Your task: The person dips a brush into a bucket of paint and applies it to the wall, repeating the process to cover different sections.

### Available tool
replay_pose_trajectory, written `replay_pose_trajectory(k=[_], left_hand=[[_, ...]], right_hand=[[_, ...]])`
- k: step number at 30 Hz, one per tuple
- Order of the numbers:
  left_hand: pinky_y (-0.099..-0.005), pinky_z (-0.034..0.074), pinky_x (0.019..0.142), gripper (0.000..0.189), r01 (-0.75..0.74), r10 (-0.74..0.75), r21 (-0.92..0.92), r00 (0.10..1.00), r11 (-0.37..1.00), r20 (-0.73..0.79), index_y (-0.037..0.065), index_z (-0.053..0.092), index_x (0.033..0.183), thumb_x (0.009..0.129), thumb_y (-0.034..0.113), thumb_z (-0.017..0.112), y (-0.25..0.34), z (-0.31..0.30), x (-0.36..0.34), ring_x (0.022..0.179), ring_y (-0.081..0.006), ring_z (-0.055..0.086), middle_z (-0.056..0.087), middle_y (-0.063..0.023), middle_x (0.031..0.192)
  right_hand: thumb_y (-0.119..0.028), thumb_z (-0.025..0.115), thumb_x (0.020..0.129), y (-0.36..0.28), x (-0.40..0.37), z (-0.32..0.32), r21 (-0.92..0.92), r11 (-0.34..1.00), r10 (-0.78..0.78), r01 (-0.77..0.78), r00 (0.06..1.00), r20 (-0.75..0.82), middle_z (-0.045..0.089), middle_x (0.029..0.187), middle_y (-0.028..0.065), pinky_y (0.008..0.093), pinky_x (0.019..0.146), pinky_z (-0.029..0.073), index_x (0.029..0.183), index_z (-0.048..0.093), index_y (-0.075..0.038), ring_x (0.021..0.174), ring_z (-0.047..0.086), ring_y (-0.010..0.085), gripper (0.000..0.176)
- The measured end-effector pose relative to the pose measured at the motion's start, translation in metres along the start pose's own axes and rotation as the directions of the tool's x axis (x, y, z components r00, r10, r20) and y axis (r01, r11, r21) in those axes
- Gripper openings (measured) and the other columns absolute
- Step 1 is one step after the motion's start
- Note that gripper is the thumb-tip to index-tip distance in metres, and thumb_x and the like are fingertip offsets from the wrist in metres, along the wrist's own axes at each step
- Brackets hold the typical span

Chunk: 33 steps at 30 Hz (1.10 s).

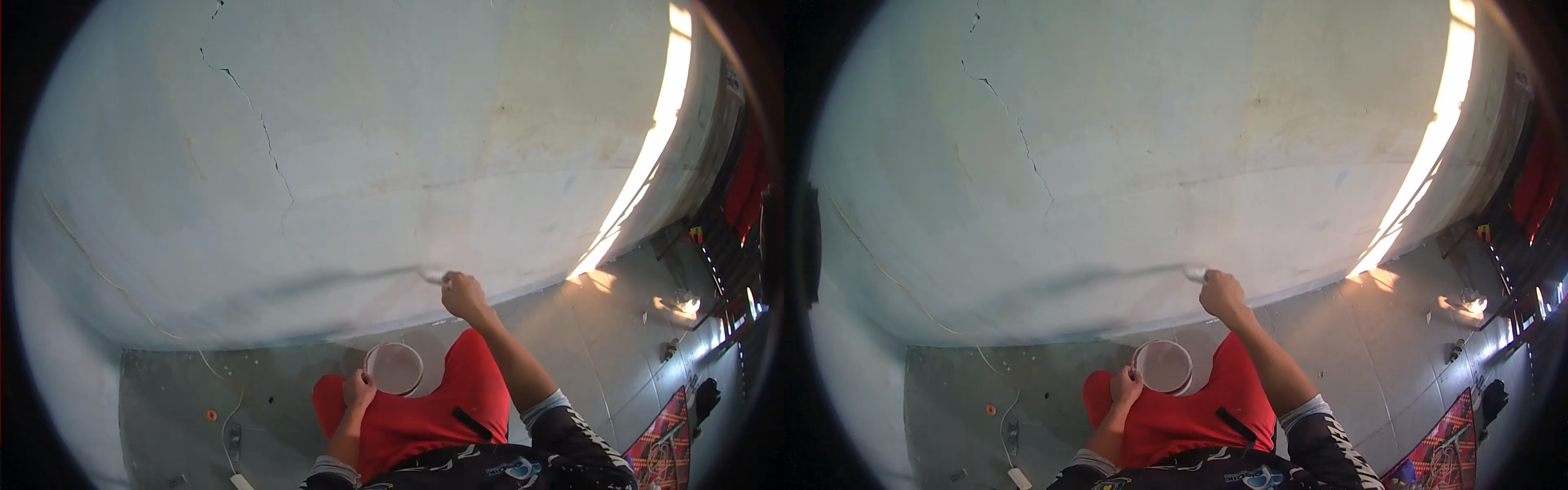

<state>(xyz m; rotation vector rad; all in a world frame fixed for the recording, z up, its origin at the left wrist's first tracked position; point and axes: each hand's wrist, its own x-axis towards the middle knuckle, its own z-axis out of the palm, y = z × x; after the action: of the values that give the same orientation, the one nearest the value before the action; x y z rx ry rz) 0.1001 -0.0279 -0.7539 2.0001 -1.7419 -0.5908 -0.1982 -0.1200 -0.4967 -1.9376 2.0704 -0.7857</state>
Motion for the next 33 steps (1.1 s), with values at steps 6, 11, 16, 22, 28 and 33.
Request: replay_pose_trajectory(k=[6, 11, 16, 22, 28, 33], left_hand=[[-0.0479, 0.053, 0.073, 0.024, -0.037, 0.035, -0.057, 0.998, 0.998, -0.050, 0.005, 0.065, 0.092, 0.084, 0.027, 0.059, 0.011, -0.008, -0.005, 0.080, -0.0382, 0.067, 0.070, -0.0170, 0.084], [-0.0478, 0.053, 0.073, 0.025, -0.044, 0.043, -0.039, 0.999, 0.998, -0.028, 0.004, 0.065, 0.091, 0.084, 0.027, 0.058, 0.013, -0.009, -0.002, 0.080, -0.0382, 0.067, 0.069, -0.0174, 0.084], [-0.0482, 0.052, 0.071, 0.025, -0.052, 0.051, -0.031, 0.998, 0.998, -0.033, 0.004, 0.064, 0.090, 0.084, 0.028, 0.059, 0.011, -0.007, 0.000, 0.079, -0.0385, 0.067, 0.069, -0.0175, 0.082], [-0.0479, 0.053, 0.071, 0.025, -0.042, 0.040, -0.051, 0.999, 0.998, -0.028, 0.004, 0.064, 0.090, 0.083, 0.028, 0.060, 0.010, -0.009, -0.003, 0.079, -0.0380, 0.067, 0.069, -0.0172, 0.081], [-0.0461, 0.054, 0.070, 0.026, -0.021, 0.018, -0.094, 0.999, 0.995, -0.036, 0.005, 0.064, 0.091, 0.084, 0.030, 0.061, 0.006, -0.009, 0.000, 0.079, -0.0358, 0.068, 0.070, -0.0153, 0.083], [-0.0454, 0.054, 0.070, 0.027, -0.046, 0.044, -0.120, 0.999, 0.992, -0.020, 0.005, 0.064, 0.091, 0.085, 0.032, 0.062, 0.008, -0.010, 0.000, 0.077, -0.0352, 0.068, 0.070, -0.0137, 0.081]], right_hand=[[-0.012, 0.053, 0.081, -0.034, 0.035, -0.055, 0.081, 0.997, 0.024, -0.016, 0.994, -0.110, 0.066, 0.089, 0.0262, 0.0524, 0.078, 0.051, 0.086, 0.064, -0.003, 0.089, 0.062, 0.0465, 0.015], [-0.017, 0.063, 0.081, -0.099, 0.084, -0.185, -0.022, 0.940, -0.311, 0.340, 0.831, -0.460, 0.067, 0.088, 0.0256, 0.0446, 0.079, 0.052, 0.100, 0.069, 0.002, 0.087, 0.064, 0.0436, 0.027], [-0.012, 0.059, 0.084, -0.169, 0.062, -0.248, 0.023, 0.922, -0.293, 0.387, 0.734, -0.612, 0.065, 0.084, 0.0254, 0.0439, 0.072, 0.051, 0.107, 0.065, 0.000, 0.077, 0.062, 0.0438, 0.027], [-0.007, 0.055, 0.085, -0.124, 0.071, -0.127, -0.226, 0.934, -0.356, 0.276, 0.687, -0.633, 0.060, 0.067, 0.0236, 0.0494, 0.054, 0.051, 0.115, 0.056, -0.004, 0.063, 0.064, 0.0398, 0.030], [-0.005, 0.054, 0.083, -0.052, 0.015, -0.002, -0.026, 1.000, -0.007, 0.004, 0.995, -0.099, 0.064, 0.080, 0.0283, 0.0508, 0.065, 0.054, 0.110, 0.058, -0.002, 0.074, 0.066, 0.0432, 0.028], [-0.008, 0.053, 0.081, -0.014, 0.019, 0.025, 0.045, 0.996, 0.075, -0.076, 0.997, 0.023, 0.067, 0.092, 0.0270, 0.0514, 0.079, 0.052, 0.093, 0.065, 0.000, 0.088, 0.065, 0.0448, 0.019]])
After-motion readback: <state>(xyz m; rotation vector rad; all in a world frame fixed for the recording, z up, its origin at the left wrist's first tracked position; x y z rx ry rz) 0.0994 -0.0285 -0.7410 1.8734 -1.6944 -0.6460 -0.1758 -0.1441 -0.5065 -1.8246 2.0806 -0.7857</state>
